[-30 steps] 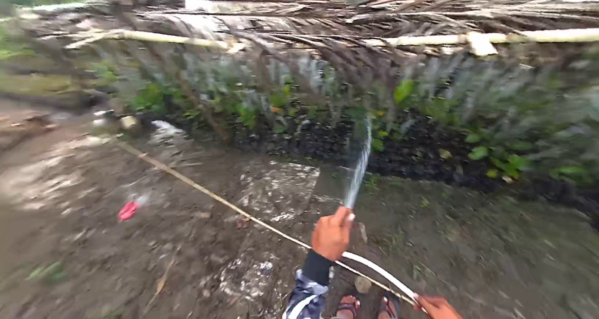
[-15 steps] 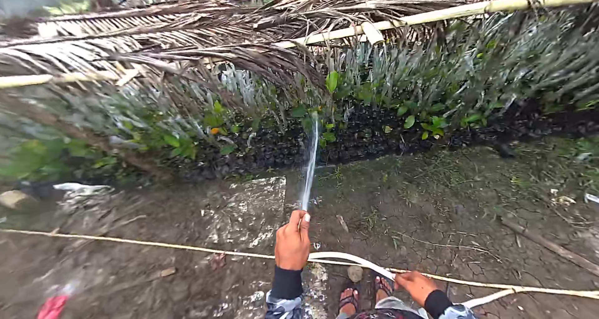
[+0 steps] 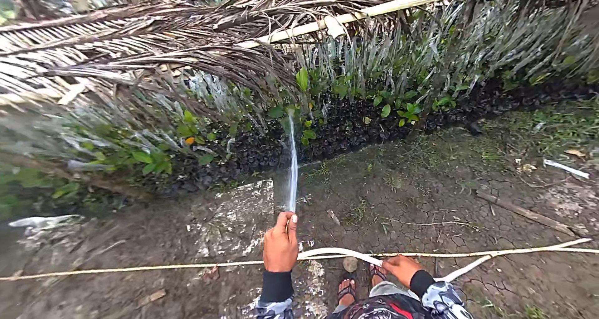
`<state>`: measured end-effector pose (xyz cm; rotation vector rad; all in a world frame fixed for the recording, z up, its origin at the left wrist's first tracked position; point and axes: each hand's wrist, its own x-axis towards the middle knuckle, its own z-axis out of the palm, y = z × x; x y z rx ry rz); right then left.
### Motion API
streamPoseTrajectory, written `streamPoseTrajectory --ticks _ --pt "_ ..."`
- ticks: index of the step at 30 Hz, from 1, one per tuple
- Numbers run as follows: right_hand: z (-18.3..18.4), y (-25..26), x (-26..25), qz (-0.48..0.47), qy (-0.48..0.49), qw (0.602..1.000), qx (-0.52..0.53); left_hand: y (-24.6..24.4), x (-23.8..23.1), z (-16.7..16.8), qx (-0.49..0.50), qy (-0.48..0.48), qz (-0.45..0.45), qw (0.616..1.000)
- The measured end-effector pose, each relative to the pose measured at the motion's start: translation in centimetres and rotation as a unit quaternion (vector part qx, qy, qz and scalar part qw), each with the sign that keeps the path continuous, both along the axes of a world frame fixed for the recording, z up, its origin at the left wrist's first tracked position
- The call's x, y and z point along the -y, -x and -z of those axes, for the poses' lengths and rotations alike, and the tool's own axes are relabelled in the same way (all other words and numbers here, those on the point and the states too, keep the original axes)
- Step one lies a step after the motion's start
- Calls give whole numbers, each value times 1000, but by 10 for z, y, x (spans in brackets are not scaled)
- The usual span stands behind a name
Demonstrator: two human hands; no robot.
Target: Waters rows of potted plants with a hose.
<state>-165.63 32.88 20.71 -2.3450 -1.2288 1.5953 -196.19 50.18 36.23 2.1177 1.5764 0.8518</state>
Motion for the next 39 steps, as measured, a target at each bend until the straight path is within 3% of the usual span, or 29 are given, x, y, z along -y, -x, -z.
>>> streamPoseTrajectory --ticks 16,30,39 --pt "19 -53 21 56 -15 998 -35 -79 2 -2 -23 -8 15 1000" --pt "-7 -124 17 65 -29 996 -53 -159 -15 -33 -47 -31 13 998" --pt "-4 -146 12 62 -45 995 -70 -189 -21 -44 -83 -17 13 996"
